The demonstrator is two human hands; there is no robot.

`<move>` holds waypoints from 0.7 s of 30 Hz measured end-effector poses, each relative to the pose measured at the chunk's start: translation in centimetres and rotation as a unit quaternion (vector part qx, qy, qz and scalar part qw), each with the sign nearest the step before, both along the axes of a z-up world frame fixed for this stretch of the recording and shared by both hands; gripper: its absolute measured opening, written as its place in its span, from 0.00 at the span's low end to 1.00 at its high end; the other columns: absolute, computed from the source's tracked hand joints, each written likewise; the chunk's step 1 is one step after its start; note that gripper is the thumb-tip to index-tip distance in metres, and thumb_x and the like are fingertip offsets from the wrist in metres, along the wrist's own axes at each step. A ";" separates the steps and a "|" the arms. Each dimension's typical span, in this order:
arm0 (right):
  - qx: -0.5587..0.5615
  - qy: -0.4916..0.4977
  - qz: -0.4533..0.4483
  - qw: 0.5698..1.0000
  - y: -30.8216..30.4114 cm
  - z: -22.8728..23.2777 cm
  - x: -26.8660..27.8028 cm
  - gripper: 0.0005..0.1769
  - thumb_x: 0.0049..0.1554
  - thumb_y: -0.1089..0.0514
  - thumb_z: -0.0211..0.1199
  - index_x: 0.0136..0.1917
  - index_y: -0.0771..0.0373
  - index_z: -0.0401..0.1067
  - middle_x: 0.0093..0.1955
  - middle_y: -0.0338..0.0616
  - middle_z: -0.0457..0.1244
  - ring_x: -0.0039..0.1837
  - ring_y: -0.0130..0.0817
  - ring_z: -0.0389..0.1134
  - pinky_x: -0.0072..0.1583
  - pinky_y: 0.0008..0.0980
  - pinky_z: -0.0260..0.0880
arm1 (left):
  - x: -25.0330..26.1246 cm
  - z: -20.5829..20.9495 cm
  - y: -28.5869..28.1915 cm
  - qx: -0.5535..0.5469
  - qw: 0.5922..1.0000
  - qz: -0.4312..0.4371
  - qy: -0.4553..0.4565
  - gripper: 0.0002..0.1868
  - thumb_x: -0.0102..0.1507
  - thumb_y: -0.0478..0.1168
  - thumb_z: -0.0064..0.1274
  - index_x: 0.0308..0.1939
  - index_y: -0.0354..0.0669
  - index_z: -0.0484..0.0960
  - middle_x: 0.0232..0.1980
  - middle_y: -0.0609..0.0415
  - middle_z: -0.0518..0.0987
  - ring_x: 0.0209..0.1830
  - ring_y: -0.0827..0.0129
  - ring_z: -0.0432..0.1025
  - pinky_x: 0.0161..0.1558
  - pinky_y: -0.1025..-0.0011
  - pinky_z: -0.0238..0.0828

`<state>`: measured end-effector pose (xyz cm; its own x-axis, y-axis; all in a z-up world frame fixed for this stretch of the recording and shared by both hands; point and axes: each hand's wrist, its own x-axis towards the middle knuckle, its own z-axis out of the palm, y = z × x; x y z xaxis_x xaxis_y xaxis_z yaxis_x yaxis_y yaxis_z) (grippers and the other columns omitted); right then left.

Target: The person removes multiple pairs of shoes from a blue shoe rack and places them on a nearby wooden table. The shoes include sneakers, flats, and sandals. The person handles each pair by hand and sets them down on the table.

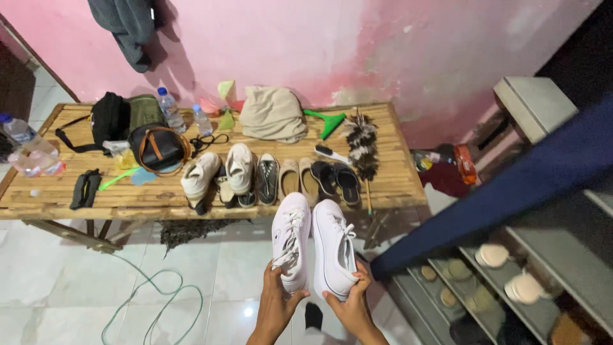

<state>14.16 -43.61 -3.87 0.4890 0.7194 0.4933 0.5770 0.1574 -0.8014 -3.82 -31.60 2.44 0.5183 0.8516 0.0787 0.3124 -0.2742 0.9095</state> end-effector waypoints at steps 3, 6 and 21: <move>-0.037 0.055 -0.007 0.998 3.0 -1.5 2.9 0.48 0.45 0.63 0.76 0.63 0.66 0.41 0.72 0.66 0.46 0.71 0.52 0.56 0.69 0.45 0.56 | 2.1 -1.0 3.3 0.106 0.993 0.010 -0.045 0.47 0.47 0.40 0.75 0.62 0.35 0.60 0.66 0.36 0.65 0.57 0.43 0.70 0.50 0.57 0.71; -0.070 0.034 -0.018 0.997 5.8 -2.2 6.3 0.49 0.44 0.61 0.78 0.63 0.66 0.42 0.72 0.66 0.46 0.71 0.53 0.55 0.69 0.46 0.55 | 4.8 -2.3 5.9 -0.067 0.997 0.028 0.030 0.49 0.46 0.44 0.75 0.64 0.43 0.61 0.66 0.45 0.67 0.53 0.52 0.75 0.48 0.62 0.76; -0.222 0.024 0.056 0.973 14.7 -4.0 13.7 0.45 0.47 0.57 0.78 0.61 0.62 0.45 0.78 0.72 0.37 0.76 0.64 0.50 0.71 0.51 0.54 | 11.1 -7.3 14.1 0.020 0.992 0.120 -0.016 0.46 0.44 0.37 0.75 0.60 0.36 0.62 0.63 0.37 0.68 0.58 0.44 0.72 0.51 0.57 0.73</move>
